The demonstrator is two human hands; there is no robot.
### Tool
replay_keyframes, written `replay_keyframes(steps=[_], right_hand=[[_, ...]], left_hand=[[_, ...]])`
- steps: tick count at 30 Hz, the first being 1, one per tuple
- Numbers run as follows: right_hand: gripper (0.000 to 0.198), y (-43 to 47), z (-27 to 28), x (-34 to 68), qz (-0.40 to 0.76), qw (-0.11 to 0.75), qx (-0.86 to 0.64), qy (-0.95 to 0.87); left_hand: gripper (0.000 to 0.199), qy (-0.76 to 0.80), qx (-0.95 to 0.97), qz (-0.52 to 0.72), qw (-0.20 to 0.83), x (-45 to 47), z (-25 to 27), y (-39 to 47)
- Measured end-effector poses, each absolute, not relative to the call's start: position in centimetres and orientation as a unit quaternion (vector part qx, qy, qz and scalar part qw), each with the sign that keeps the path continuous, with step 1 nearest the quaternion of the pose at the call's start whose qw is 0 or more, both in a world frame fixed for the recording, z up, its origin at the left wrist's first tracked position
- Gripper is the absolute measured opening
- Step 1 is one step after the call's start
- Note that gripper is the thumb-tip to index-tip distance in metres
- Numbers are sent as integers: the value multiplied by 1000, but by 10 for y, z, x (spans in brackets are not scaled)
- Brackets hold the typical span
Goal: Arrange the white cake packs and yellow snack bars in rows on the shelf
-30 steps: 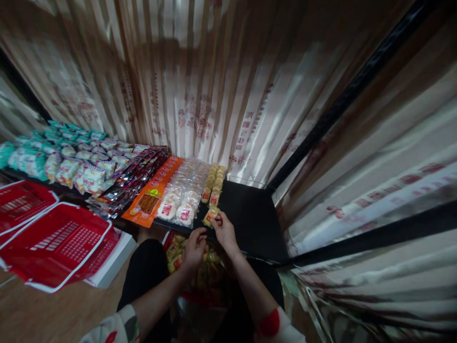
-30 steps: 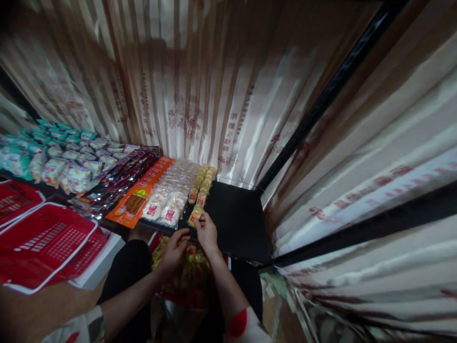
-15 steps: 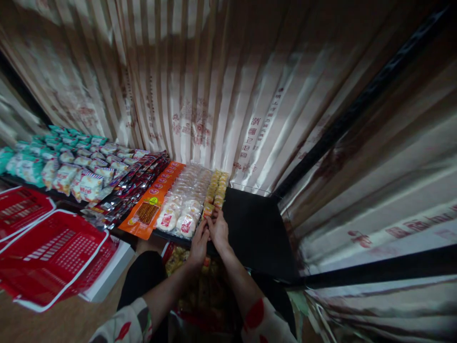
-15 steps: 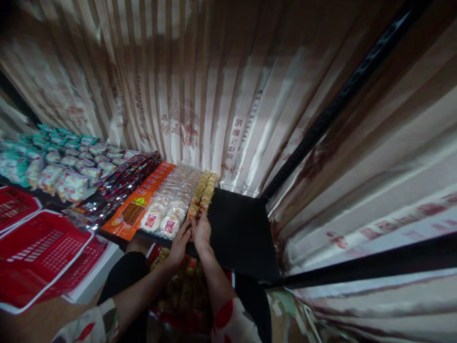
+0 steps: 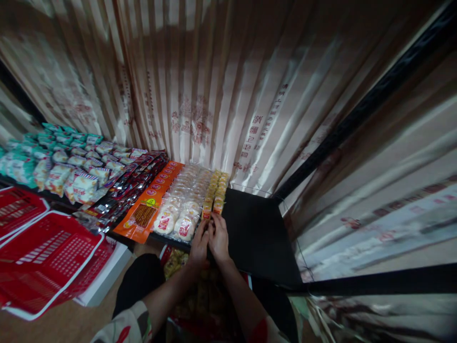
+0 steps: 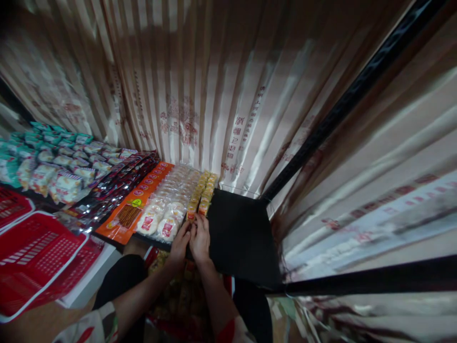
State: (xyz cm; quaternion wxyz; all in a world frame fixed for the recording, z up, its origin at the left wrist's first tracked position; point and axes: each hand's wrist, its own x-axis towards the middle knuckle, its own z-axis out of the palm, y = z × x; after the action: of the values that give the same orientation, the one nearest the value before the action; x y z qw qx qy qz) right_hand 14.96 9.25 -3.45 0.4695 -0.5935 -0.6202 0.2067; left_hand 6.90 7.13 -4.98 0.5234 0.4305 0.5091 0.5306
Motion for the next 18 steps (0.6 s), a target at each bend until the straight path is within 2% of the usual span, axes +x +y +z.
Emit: replay_keyframes(steps=[6, 18], right_hand=[[40, 89, -42, 165, 102, 446, -640, -617], [46, 93, -53, 167, 114, 408, -639, -643]], left_hand=[[48, 531, 489, 539, 435, 70, -47, 73], [45, 544, 597, 495, 320, 74, -46, 80]])
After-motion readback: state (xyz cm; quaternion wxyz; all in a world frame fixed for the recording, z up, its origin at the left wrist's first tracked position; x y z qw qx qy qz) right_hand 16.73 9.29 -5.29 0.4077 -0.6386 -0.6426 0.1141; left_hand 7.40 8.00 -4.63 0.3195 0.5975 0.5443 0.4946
